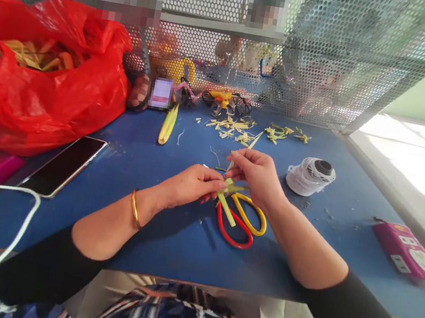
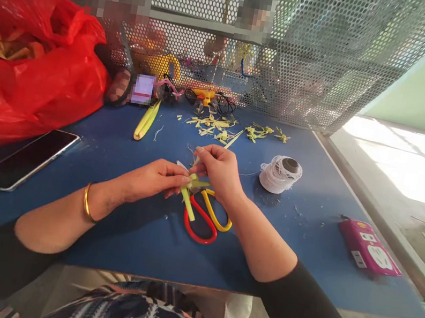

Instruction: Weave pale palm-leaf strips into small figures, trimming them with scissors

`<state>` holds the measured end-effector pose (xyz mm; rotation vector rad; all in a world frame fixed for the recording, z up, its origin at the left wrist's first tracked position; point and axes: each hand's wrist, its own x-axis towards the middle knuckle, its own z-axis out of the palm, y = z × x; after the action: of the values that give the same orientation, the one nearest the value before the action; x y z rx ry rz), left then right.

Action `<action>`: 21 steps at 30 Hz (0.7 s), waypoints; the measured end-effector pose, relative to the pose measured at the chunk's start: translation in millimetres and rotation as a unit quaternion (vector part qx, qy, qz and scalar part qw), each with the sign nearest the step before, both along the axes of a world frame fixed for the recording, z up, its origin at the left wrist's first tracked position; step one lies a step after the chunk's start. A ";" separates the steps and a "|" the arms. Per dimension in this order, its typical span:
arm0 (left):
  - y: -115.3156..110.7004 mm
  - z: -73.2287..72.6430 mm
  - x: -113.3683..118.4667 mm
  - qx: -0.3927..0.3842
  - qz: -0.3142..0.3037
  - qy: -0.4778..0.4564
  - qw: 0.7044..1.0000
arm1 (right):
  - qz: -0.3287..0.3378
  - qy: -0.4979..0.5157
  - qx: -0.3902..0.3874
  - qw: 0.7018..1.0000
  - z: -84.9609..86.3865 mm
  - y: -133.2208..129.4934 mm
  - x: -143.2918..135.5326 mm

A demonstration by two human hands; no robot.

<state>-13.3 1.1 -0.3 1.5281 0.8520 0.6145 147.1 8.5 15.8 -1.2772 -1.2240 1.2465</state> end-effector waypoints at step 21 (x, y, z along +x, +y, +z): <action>2.9 0.4 4.6 -0.043 0.182 -0.037 0.982 | 0.073 -0.293 0.130 0.944 -10.2 10.8 16.1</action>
<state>-8.7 4.1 0.2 1.2709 1.0978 0.8825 163.2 19.3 5.6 -1.4242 -1.8674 0.7776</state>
